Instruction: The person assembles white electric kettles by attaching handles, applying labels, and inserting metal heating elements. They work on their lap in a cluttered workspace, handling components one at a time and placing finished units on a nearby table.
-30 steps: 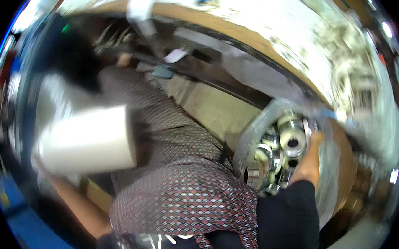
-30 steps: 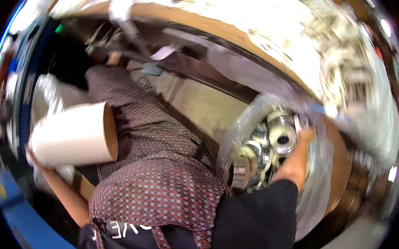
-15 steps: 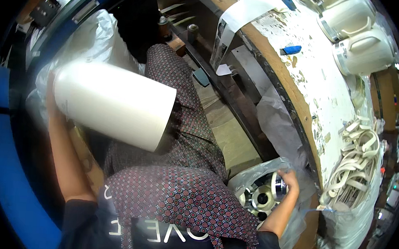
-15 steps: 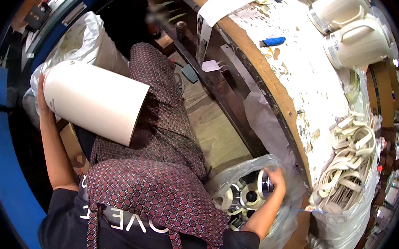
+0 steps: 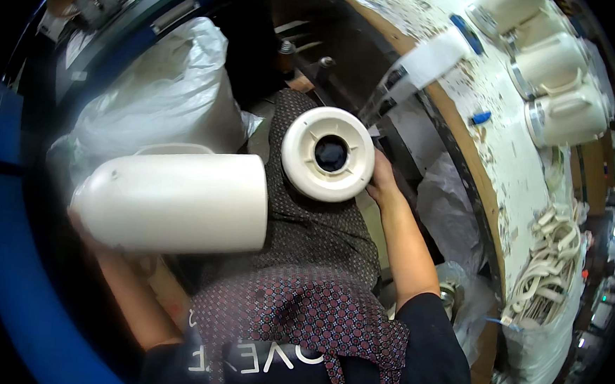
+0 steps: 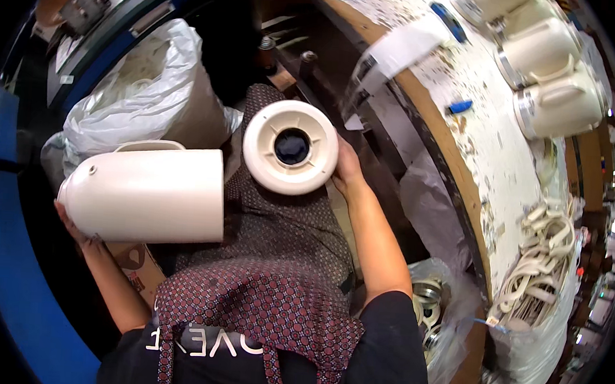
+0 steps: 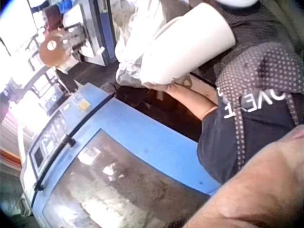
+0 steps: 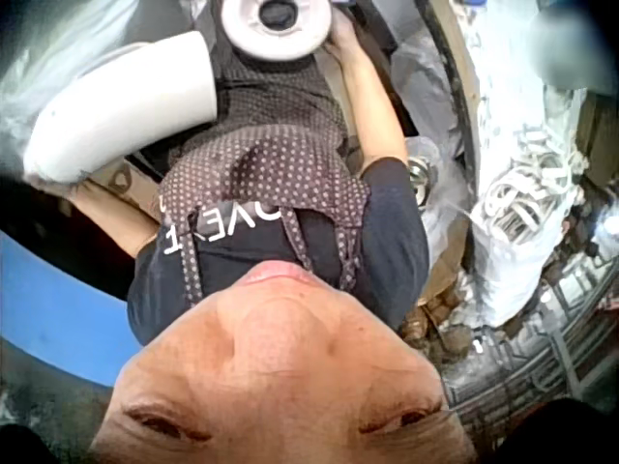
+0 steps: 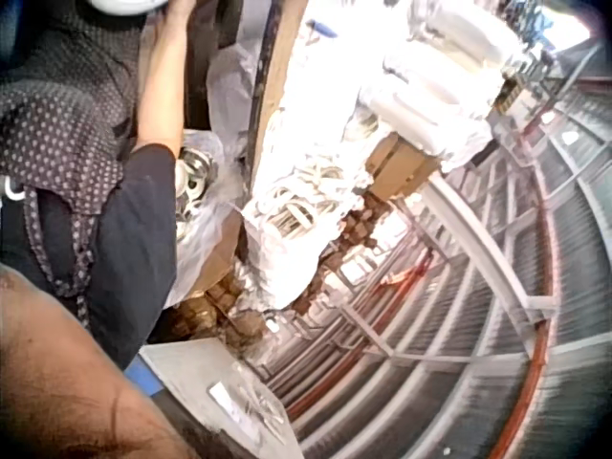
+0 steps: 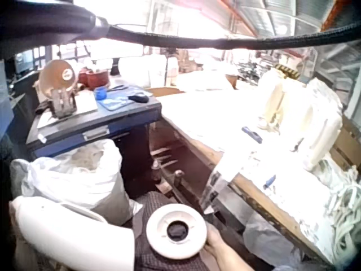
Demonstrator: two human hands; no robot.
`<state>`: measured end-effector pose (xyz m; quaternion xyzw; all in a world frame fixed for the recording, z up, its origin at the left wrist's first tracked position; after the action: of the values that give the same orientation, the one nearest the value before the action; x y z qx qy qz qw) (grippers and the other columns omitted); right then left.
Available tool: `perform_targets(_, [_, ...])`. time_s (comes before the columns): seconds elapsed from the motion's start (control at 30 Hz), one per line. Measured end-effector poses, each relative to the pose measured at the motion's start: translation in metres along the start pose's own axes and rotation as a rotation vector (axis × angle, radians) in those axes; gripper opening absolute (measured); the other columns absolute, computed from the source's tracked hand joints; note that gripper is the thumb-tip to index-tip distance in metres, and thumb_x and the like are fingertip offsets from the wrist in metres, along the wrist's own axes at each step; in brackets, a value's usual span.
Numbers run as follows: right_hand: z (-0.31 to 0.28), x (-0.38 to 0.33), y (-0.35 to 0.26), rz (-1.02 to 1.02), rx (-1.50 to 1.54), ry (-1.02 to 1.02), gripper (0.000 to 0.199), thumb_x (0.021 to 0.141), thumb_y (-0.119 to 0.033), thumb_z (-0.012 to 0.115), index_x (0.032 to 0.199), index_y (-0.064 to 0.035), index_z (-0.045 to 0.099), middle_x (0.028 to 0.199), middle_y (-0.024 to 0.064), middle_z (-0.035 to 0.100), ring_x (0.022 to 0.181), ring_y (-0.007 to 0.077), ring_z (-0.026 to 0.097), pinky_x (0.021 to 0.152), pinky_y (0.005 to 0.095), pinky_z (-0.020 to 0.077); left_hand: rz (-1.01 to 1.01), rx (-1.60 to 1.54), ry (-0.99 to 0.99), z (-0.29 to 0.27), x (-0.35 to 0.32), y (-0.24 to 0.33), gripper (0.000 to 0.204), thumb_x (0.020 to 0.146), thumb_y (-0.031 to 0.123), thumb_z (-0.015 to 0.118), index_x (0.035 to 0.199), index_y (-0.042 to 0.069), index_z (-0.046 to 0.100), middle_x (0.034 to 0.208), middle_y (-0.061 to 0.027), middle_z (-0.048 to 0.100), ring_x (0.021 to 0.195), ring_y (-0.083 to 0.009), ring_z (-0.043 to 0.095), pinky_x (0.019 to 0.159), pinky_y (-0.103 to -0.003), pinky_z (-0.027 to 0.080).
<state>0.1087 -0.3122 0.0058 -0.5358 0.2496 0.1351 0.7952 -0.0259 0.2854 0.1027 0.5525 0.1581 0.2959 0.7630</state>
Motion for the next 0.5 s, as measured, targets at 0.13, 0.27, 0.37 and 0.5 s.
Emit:
perform_targets(0.13, [0.028, -0.029, -0.046, -0.828, -0.528, -0.087, 0.054, 0.092, -0.041, 0.060, 0.127, -0.0017, 0.054, 0.121, 0.0112, 0.058, 0.111, 0.0240, 0.057, 0.101, 0.0388, 0.0412, 0.007, -0.027, 0.064, -0.115, -0.019, 0.011, 0.064, 0.099, 0.055, 0.037, 0.134, 0.003, 0.049, 0.136, -0.0143, 0.053, 0.122, -0.0297, 0.052, 0.103, -0.046, 0.042])
perform_targets(0.27, [0.113, -0.120, -0.025, -1.395, -1.572, -0.418, 0.080, 0.066, -0.050, 0.078, 0.131, -0.0093, 0.053, 0.109, 0.0072, 0.056, 0.106, 0.0262, 0.055, 0.106, 0.0482, 0.0325, 0.008, -0.151, 0.165, -0.103, -0.039, 0.004, 0.059, 0.101, 0.052, 0.034, 0.131, 0.004, 0.051, 0.134, -0.0119, 0.054, 0.120, -0.0276, 0.052, 0.102, -0.045, 0.042])
perform_targets(0.37, [0.106, -0.112, -0.030, -1.392, -1.579, -0.343, 0.083, 0.060, -0.043, 0.082, 0.132, -0.0115, 0.054, 0.103, 0.0059, 0.056, 0.100, 0.0222, 0.056, 0.099, 0.0428, 0.0381, -0.044, -0.031, 0.442, -0.008, -0.060, 0.001, 0.058, 0.102, 0.052, 0.033, 0.130, 0.005, 0.052, 0.133, -0.0103, 0.054, 0.118, -0.0267, 0.053, 0.101, -0.042, 0.043])
perform_targets(0.5, [0.109, -0.101, -0.097, -1.086, -0.925, -0.123, 0.077, 0.066, -0.029, 0.086, 0.128, -0.0001, 0.051, 0.106, 0.0159, 0.062, 0.094, 0.0299, 0.064, 0.083, 0.0396, 0.0519, -0.184, -0.263, 0.260, 0.029, -0.060, -0.037, 0.055, 0.103, 0.048, 0.032, 0.131, 0.005, 0.052, 0.133, -0.0096, 0.054, 0.118, -0.0258, 0.053, 0.101, -0.041, 0.043])
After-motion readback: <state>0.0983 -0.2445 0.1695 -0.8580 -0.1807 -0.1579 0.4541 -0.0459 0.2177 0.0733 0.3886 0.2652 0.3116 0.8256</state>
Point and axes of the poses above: each hand's wrist, its own x-axis towards the middle knuckle, its own z-axis out of the palm, y = z × x, the point moved 9 cm from there along x, towards the middle knuckle
